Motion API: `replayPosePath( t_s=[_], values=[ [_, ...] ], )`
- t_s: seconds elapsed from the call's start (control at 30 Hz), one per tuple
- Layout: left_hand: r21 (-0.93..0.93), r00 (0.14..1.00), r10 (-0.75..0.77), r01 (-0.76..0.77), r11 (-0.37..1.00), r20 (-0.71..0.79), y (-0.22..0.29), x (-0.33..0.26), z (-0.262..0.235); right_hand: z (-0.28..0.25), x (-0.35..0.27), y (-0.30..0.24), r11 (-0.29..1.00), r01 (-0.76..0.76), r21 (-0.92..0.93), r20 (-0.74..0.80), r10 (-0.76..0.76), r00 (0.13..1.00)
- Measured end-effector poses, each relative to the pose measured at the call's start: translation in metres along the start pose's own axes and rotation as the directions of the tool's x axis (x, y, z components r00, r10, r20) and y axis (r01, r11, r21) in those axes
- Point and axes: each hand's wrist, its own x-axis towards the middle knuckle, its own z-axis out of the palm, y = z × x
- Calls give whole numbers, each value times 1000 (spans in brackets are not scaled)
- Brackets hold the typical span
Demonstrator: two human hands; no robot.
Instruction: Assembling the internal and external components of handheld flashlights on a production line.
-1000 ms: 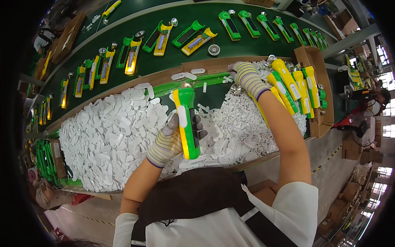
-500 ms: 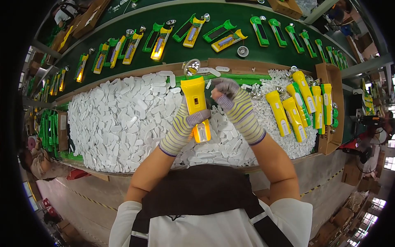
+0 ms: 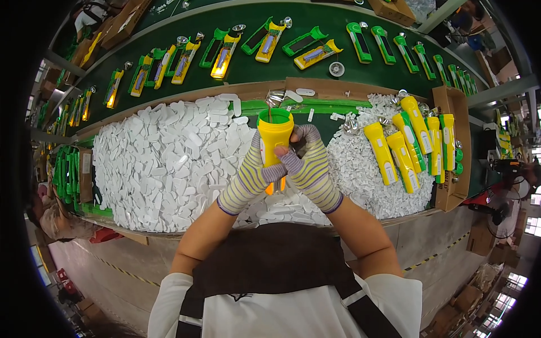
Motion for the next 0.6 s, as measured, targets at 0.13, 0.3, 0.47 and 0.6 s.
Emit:
replayPosePath(
  t_s=[0.13, 0.3, 0.47, 0.6],
  values=[
    [54, 996, 86, -85, 995, -8, -1, 5, 6, 5, -6, 1, 993, 120, 16, -56, -119, 991],
    [124, 998, -54, 57, 991, -23, -4, 25, 12, -12, 5, -1, 994, 106, 8, -142, -104, 984],
    [54, 994, 48, -54, 997, 101, -21, 71, 27, -38, 25, 1, 991, 134, 7, -293, -126, 948],
    [78, 987, -7, -6, 997, 159, -29, 104, 36, -56, 42, -10, 985, 163, 52, -362, -133, 922]
  ],
)
